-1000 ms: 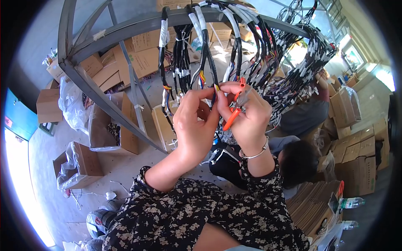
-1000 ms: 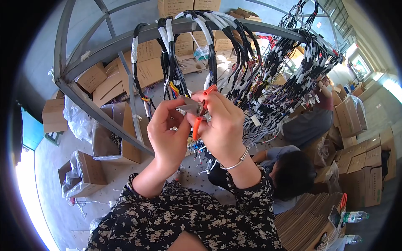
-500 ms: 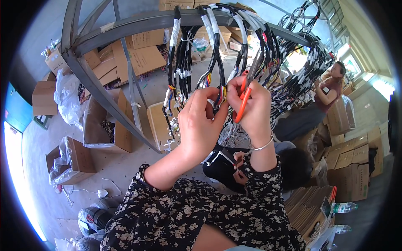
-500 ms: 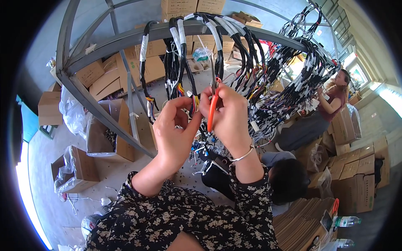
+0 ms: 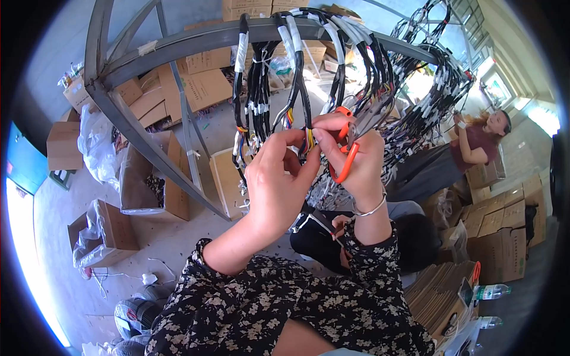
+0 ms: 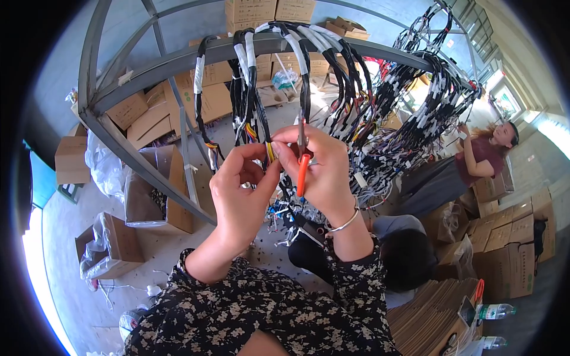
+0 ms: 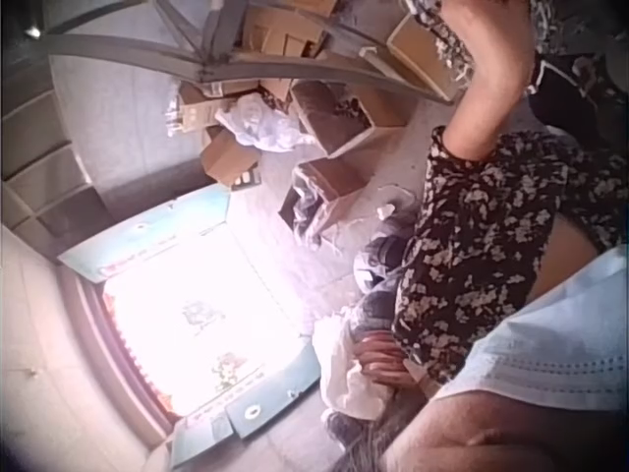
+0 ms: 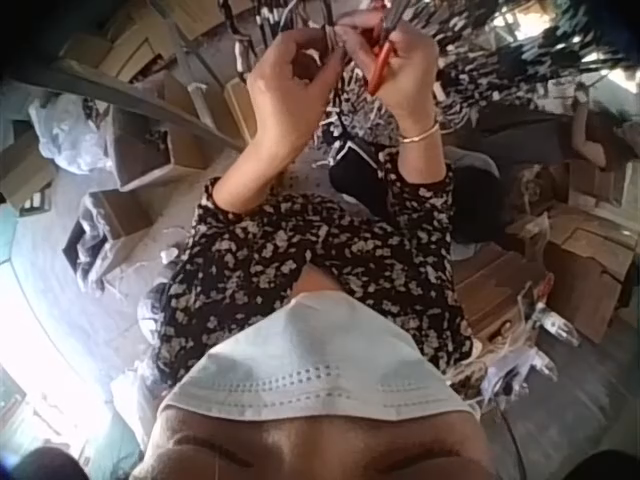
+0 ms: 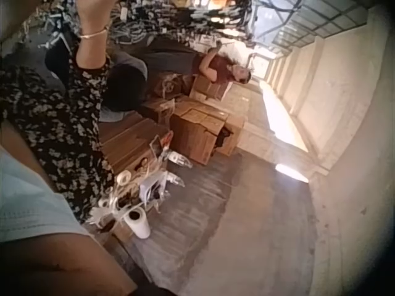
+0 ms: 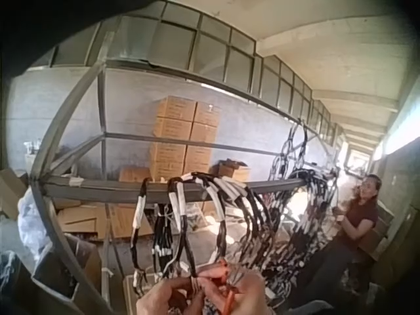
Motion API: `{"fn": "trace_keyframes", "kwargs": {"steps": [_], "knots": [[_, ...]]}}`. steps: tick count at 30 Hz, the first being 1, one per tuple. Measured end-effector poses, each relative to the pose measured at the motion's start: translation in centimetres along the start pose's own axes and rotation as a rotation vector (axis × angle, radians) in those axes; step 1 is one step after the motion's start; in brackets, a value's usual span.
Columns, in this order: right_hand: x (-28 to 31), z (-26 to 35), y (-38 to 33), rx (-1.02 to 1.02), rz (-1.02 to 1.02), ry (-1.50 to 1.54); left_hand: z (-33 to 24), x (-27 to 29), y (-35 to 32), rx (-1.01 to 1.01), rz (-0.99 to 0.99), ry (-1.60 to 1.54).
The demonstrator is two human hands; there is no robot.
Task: Trimming excess electrical insulation or wire segments from a large bundle of wire harnesses using scissors.
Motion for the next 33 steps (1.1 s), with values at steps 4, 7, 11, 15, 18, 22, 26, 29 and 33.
{"fn": "trace_keyframes", "kwargs": {"steps": [4,7,11,15,18,22,26,29,33], "knots": [[0.1,-0.1,0.0,-0.032,0.034,0.014,-0.4,-0.2,0.6,-0.042,0.007,0.06],[-0.4,-0.3,0.1,-0.157,0.065,0.1,0.1,0.0,0.5,-0.025,-0.027,-0.001],[-1.4,-1.1,-0.1,-0.419,0.121,0.201,0.9,0.3,0.6,0.097,-0.015,-0.115],[-1.3,-2.1,0.9,-0.383,0.157,0.044,0.5,0.1,0.5,0.103,0.037,-0.205],[-1.2,-2.4,0.8,-0.455,0.188,0.188,1.3,0.3,0.6,0.218,0.09,-0.359],[-0.3,-2.0,0.0,-0.437,0.212,0.484,1.0,0.7,0.6,0.24,0.131,-0.382],[0.2,-2.3,0.6,-0.306,0.318,0.567,0.6,0.6,0.6,0.233,0.158,-0.395],[-0.7,-2.1,0.8,-0.251,0.294,0.419,1.1,0.9,0.8,0.227,0.174,-0.364],[-0.4,-1.6,1.1,-0.289,0.232,0.32,0.7,1.1,1.2,0.218,0.222,-0.34]]}}
Point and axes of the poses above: each hand's wrist, its own y-axis towards the middle knuckle, its own x-axis out of the back of the hand, z = x × y, the point moved 5 cm from there along y, towards the middle knuckle, and after that the axes turned 6 degrees about -y, right-handed, at the moved point
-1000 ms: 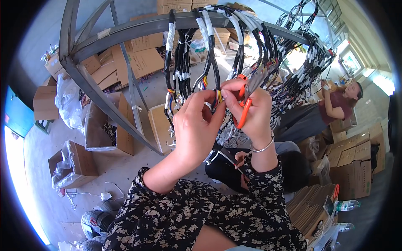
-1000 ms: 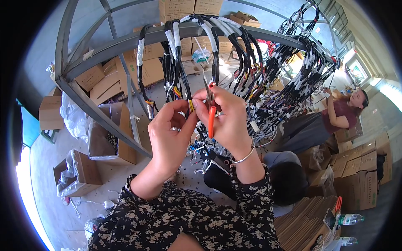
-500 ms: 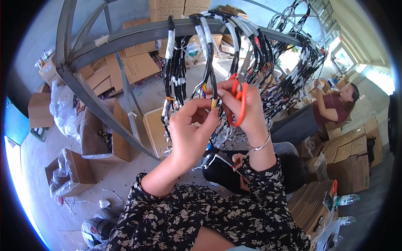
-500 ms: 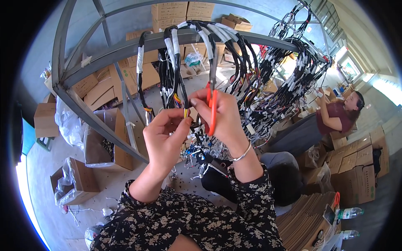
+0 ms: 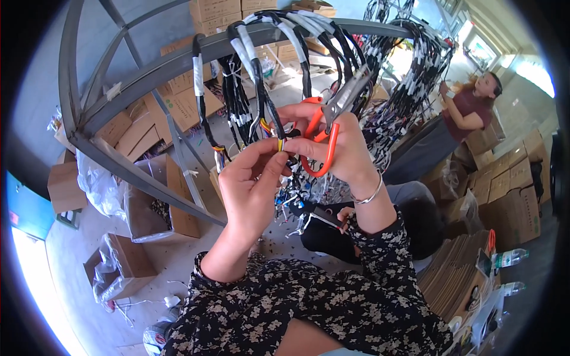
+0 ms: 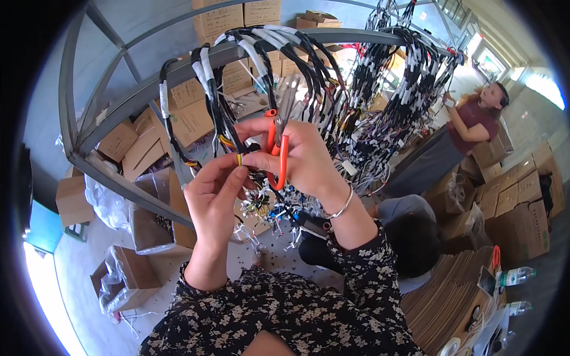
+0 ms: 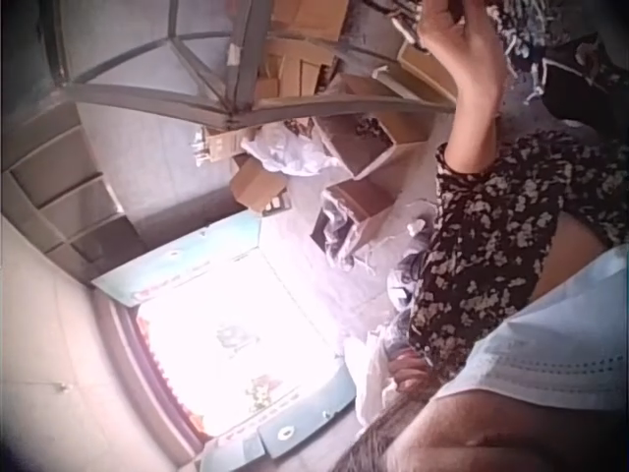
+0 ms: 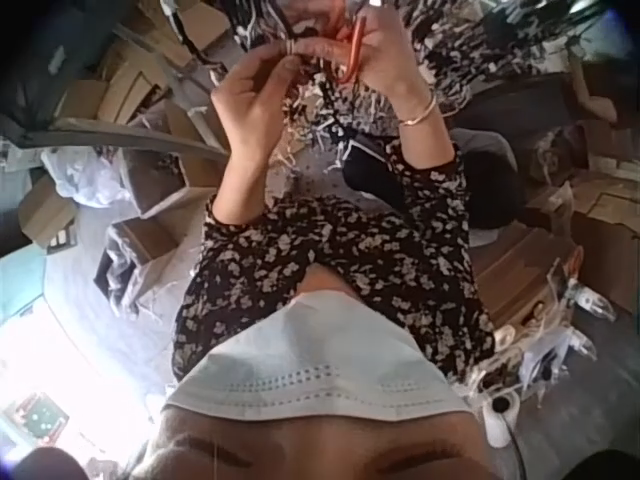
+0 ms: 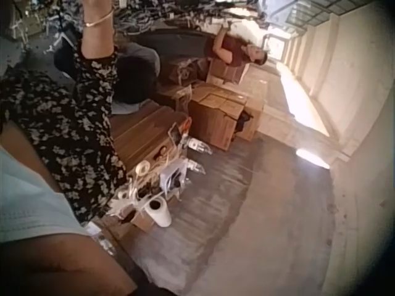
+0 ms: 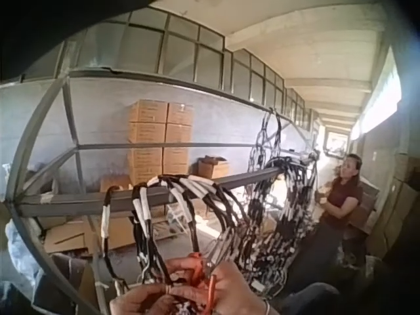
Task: Trimming excess electrical insulation or wire segments from a large bundle of wire harnesses using scissors.
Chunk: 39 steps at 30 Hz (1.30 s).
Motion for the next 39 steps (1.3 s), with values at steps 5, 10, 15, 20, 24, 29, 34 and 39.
{"fn": "trace_keyframes", "kwargs": {"steps": [5,10,15,20,24,29,34,39], "knots": [[0.8,-0.3,0.3,-0.013,0.112,0.124,-0.1,-0.2,-0.1,0.018,0.022,-0.102],[0.6,-0.3,1.1,0.029,0.129,0.235,0.0,-0.2,-0.4,-0.022,-0.015,-0.032],[1.4,-0.9,1.5,0.032,0.151,0.091,0.5,-0.6,0.0,-0.029,-0.008,-0.074],[1.5,0.7,-0.6,0.095,-0.07,-0.022,0.3,-0.9,-0.1,-0.059,-0.099,0.102],[1.4,0.5,-2.7,0.182,-0.305,-0.032,0.3,-2.3,0.2,-0.271,-0.212,0.29],[0.2,1.4,-4.9,0.134,-0.414,-0.044,-0.4,-1.7,-0.5,-0.48,-0.281,0.5],[1.2,1.5,-10.1,0.03,-0.389,0.166,0.3,-1.3,-0.6,-0.252,-0.185,0.402],[0.6,0.1,-11.6,-0.11,-0.342,0.22,-2.8,-3.0,-4.6,-0.461,0.282,0.377]]}}
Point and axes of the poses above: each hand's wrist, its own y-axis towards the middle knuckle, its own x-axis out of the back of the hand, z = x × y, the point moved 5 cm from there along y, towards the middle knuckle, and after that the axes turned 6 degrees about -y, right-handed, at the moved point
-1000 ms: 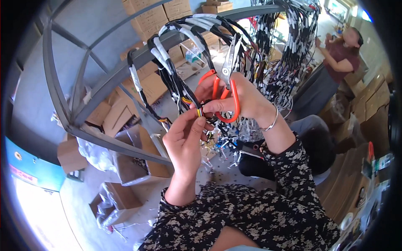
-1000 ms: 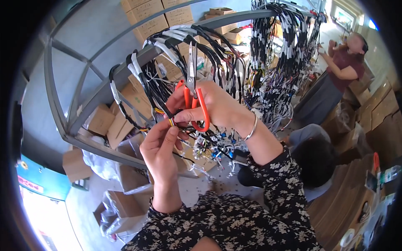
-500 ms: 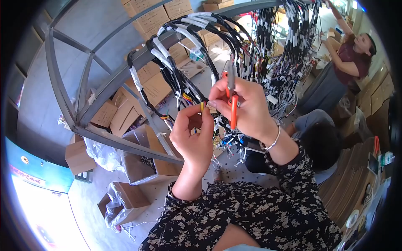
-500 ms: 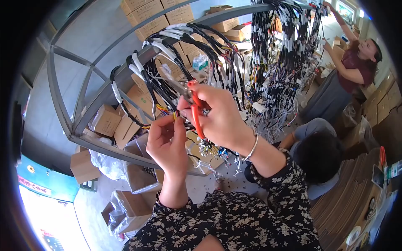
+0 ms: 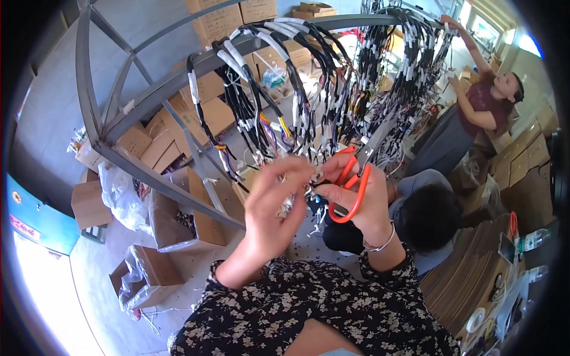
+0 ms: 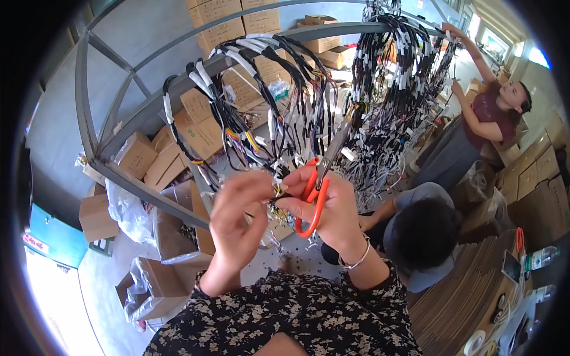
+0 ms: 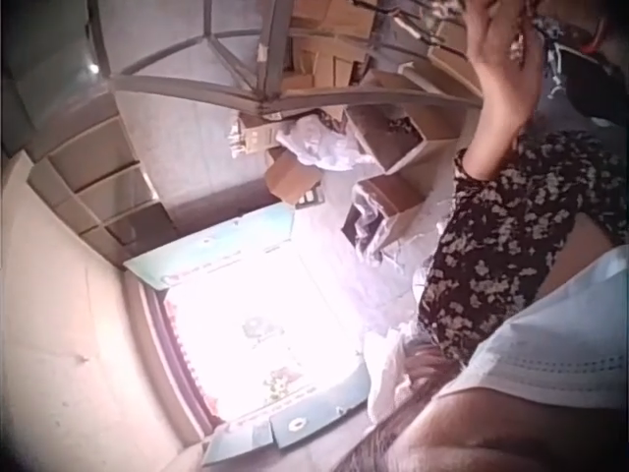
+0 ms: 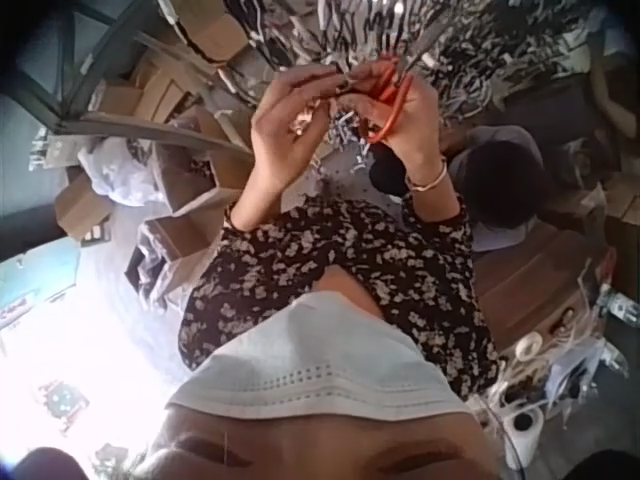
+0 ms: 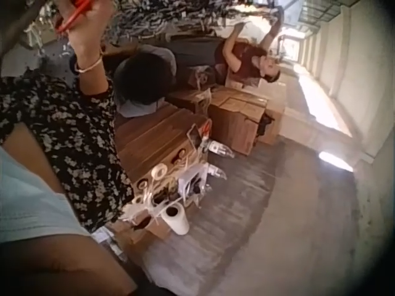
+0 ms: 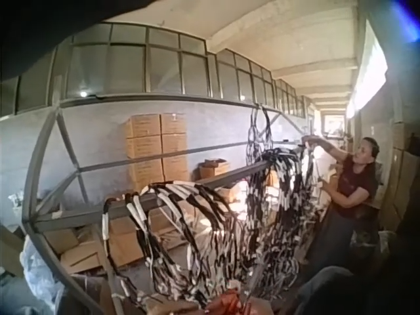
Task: Trimming excess electrical insulation or wire segments from a large bundle of wire harnesses using scissors.
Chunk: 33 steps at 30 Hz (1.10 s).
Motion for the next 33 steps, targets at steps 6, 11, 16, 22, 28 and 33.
{"fn": "trace_keyframes", "kwargs": {"steps": [6,11,16,22,28,33], "knots": [[-0.9,-4.0,-1.4,-0.343,0.301,0.253,0.9,0.6,-2.2,0.166,0.186,-0.115],[-2.6,-6.0,-2.4,-0.465,0.517,0.383,2.1,1.6,-4.1,0.3,0.313,-0.334],[-2.9,-6.1,-2.2,-0.349,0.49,0.322,4.3,4.7,-6.2,0.624,0.028,-0.235],[-0.7,-6.5,-2.3,-0.281,0.287,0.315,4.6,6.9,-7.0,0.356,-0.312,0.394],[0.2,-5.6,-2.9,-0.127,0.202,0.168,0.6,-0.5,-2.9,-0.107,-0.072,0.29],[1.2,-4.9,-3.9,-0.085,0.018,0.177,3.1,-6.8,2.7,0.097,-0.121,-0.171]]}}
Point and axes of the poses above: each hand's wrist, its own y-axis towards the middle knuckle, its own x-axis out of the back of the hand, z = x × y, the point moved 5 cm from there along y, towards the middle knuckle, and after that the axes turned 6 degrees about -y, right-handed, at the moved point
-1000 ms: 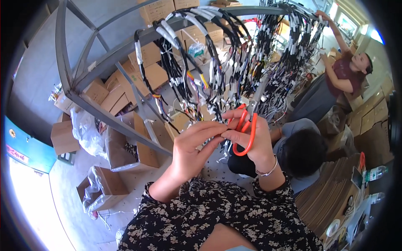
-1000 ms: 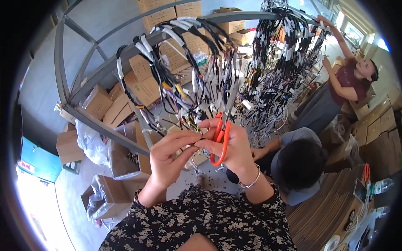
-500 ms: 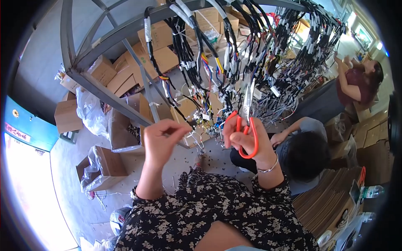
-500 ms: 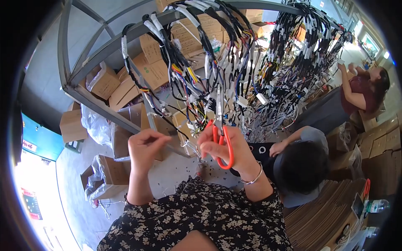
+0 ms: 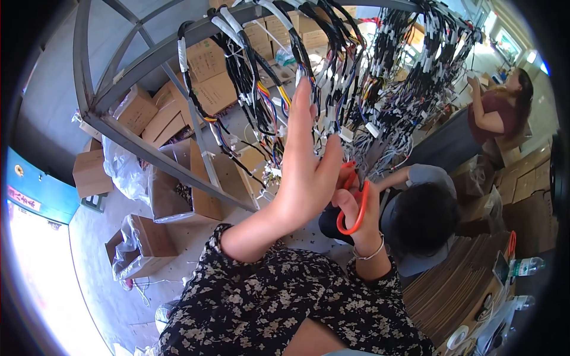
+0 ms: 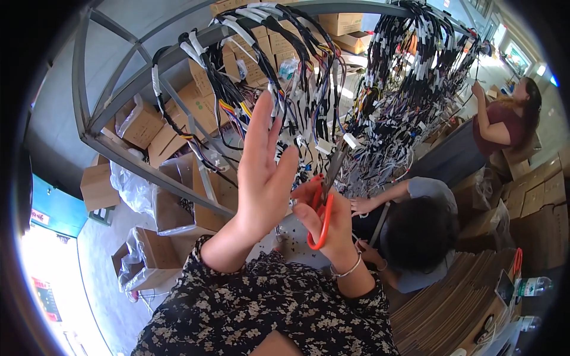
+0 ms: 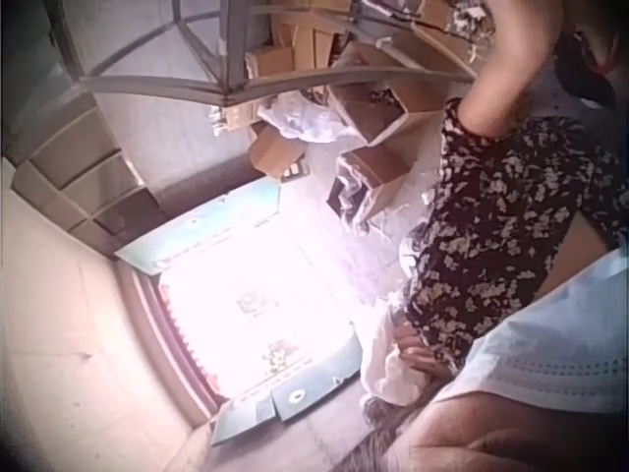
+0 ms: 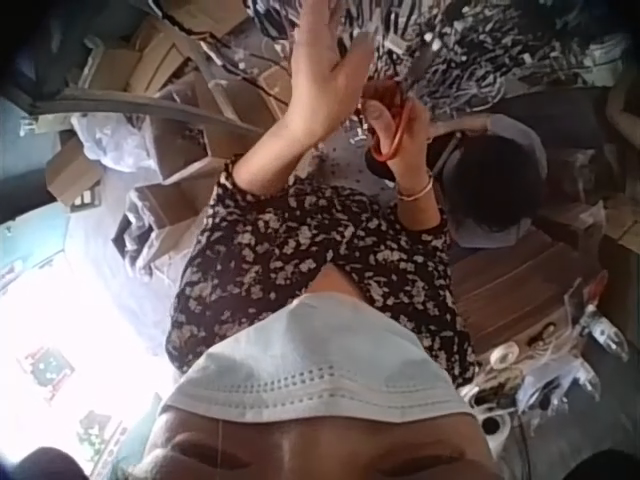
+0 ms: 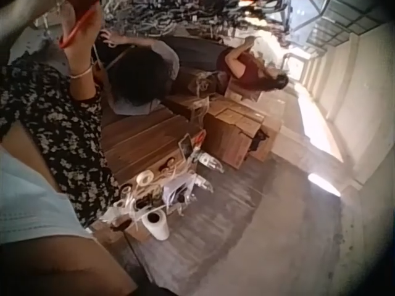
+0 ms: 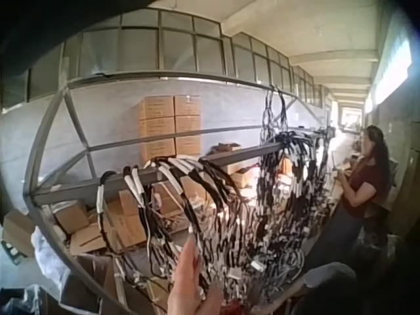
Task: Trimming excess electrical insulation or wire segments from a large bundle of wire harnesses using scissors.
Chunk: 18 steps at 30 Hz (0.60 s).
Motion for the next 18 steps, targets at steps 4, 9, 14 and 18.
{"fn": "trace_keyframes", "kwargs": {"steps": [4,9,14,18], "knots": [[0.7,-0.2,-0.8,0.023,0.048,-0.096,2.5,-1.3,1.6,0.171,-0.093,-0.116],[0.9,-0.4,-0.5,0.031,-0.101,-0.075,0.1,-0.7,0.7,0.264,0.083,-0.224],[0.0,-0.8,0.1,0.046,-0.129,-0.124,-0.1,0.4,1.3,0.086,-0.146,0.074],[-0.5,-0.9,-0.5,0.049,-0.207,-0.029,1.2,-1.8,1.8,0.209,0.002,0.095]]}}
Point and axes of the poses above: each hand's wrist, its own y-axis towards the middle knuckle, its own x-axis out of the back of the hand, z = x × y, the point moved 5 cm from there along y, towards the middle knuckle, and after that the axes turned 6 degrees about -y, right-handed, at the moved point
